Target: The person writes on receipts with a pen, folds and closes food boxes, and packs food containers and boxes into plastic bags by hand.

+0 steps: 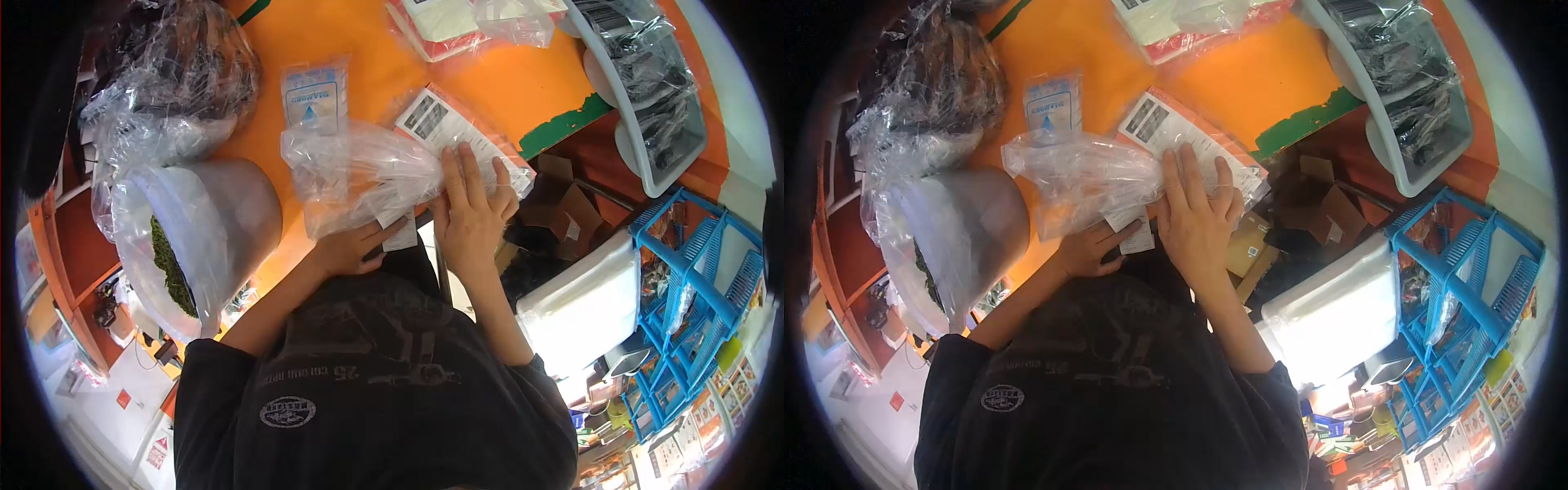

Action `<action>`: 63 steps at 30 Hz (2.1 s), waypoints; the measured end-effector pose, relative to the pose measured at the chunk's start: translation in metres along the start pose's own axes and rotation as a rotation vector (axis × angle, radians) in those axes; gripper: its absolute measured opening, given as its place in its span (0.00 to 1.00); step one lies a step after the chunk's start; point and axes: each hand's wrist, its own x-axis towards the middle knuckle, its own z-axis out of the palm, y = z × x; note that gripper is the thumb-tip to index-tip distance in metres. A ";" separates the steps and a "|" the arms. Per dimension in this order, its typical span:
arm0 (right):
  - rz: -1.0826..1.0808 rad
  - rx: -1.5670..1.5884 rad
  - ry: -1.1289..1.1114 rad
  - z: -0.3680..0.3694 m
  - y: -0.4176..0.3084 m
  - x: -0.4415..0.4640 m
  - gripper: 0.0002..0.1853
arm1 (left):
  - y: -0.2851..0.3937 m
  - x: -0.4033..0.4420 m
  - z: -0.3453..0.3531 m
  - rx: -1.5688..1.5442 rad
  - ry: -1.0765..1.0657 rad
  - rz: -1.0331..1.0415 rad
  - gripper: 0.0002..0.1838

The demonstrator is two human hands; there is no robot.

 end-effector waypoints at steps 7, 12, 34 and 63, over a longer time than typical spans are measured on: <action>0.047 0.058 0.017 -0.005 0.001 0.004 0.29 | 0.003 0.002 -0.004 0.048 -0.011 -0.015 0.42; -0.013 0.068 0.070 -0.005 0.003 0.008 0.28 | 0.002 0.001 -0.005 0.046 0.004 0.011 0.43; -0.051 0.666 0.294 -0.202 -0.135 0.024 0.11 | 0.083 -0.159 -0.115 -0.869 -0.209 0.351 0.34; -0.957 0.066 0.150 -0.161 -0.585 0.273 0.17 | 0.101 -0.404 -0.074 -1.117 0.599 0.158 0.39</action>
